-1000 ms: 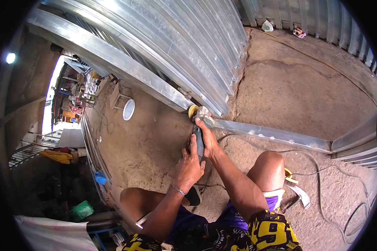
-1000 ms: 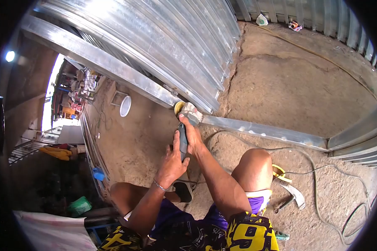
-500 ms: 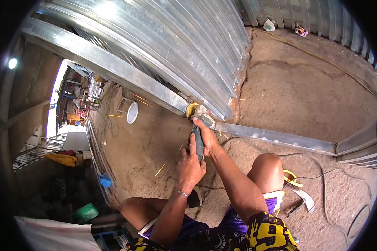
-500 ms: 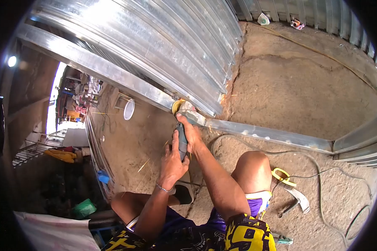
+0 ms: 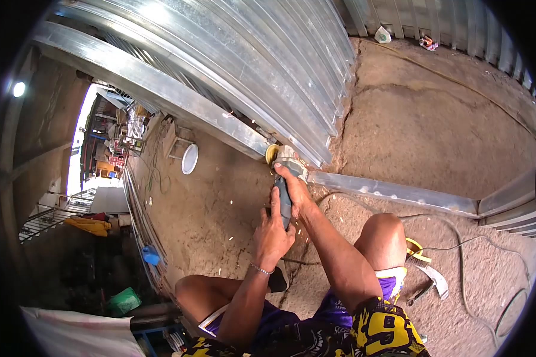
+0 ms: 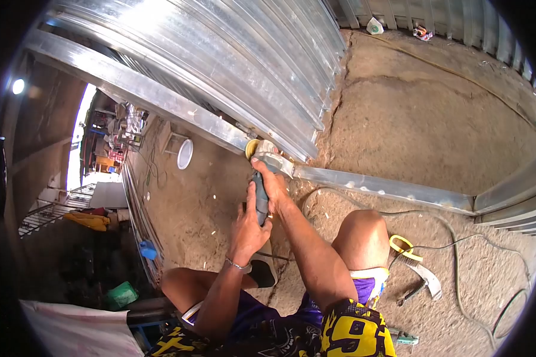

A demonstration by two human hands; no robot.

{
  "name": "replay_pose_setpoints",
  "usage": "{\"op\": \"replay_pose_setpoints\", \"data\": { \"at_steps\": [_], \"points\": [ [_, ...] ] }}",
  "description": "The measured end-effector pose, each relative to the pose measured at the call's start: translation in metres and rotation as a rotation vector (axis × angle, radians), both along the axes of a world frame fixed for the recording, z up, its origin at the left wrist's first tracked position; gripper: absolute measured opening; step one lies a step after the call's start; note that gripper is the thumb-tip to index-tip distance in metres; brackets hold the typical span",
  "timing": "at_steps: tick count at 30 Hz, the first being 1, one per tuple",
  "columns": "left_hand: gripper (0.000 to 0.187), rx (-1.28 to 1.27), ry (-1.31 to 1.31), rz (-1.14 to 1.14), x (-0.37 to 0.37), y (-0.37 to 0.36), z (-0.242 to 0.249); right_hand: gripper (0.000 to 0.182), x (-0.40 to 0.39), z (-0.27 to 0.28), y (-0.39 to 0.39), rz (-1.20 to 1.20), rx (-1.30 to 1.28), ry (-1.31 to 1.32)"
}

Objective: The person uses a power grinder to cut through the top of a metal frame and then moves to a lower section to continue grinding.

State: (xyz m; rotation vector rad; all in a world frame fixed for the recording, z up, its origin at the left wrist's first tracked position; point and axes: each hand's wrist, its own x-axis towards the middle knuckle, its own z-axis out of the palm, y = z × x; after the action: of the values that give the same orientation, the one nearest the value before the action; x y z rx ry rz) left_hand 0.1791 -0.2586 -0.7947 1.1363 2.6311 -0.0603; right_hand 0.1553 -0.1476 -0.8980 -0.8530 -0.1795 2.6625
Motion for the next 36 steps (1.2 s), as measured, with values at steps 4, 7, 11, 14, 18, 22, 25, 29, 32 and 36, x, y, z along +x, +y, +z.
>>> {"op": "replay_pose_setpoints", "data": {
  "at_steps": [4,7,11,14,18,22,25,29,32,36],
  "points": [
    [0.107,0.149,0.076,-0.204,-0.011,-0.011,-0.024,0.052,0.004,-0.006,0.003,0.007,-0.034,0.058],
    [0.107,0.06,-0.005,-0.029,-0.003,-0.004,-0.012,0.052,0.009,0.008,0.006,-0.005,-0.021,0.028],
    [0.106,0.079,-0.008,-0.022,-0.004,-0.004,-0.006,0.056,0.011,0.022,0.008,0.012,0.049,0.038],
    [0.106,0.118,-0.01,-0.025,-0.006,-0.01,-0.008,0.057,0.011,0.026,0.004,-0.04,0.104,0.036],
    [0.106,0.124,-0.014,-0.022,-0.005,-0.009,-0.012,0.065,0.013,0.022,0.007,-0.007,0.15,0.0],
    [0.105,0.109,0.006,-0.024,0.0,-0.006,-0.008,0.065,0.007,0.016,0.009,0.021,0.113,0.075],
    [0.106,0.114,0.012,-0.007,0.004,-0.003,-0.006,0.057,0.014,0.024,0.009,0.039,0.152,0.066],
    [0.107,0.129,0.032,-0.01,0.006,-0.002,-0.009,0.05,0.015,0.024,0.012,0.057,0.125,0.051],
    [0.102,0.105,0.084,-0.088,0.005,-0.003,-0.015,0.048,0.002,0.0,0.009,0.052,0.06,-0.003],
    [0.105,0.093,0.098,-0.087,0.006,-0.001,-0.02,0.045,0.012,0.002,0.012,0.068,0.007,0.07]
  ]
}}
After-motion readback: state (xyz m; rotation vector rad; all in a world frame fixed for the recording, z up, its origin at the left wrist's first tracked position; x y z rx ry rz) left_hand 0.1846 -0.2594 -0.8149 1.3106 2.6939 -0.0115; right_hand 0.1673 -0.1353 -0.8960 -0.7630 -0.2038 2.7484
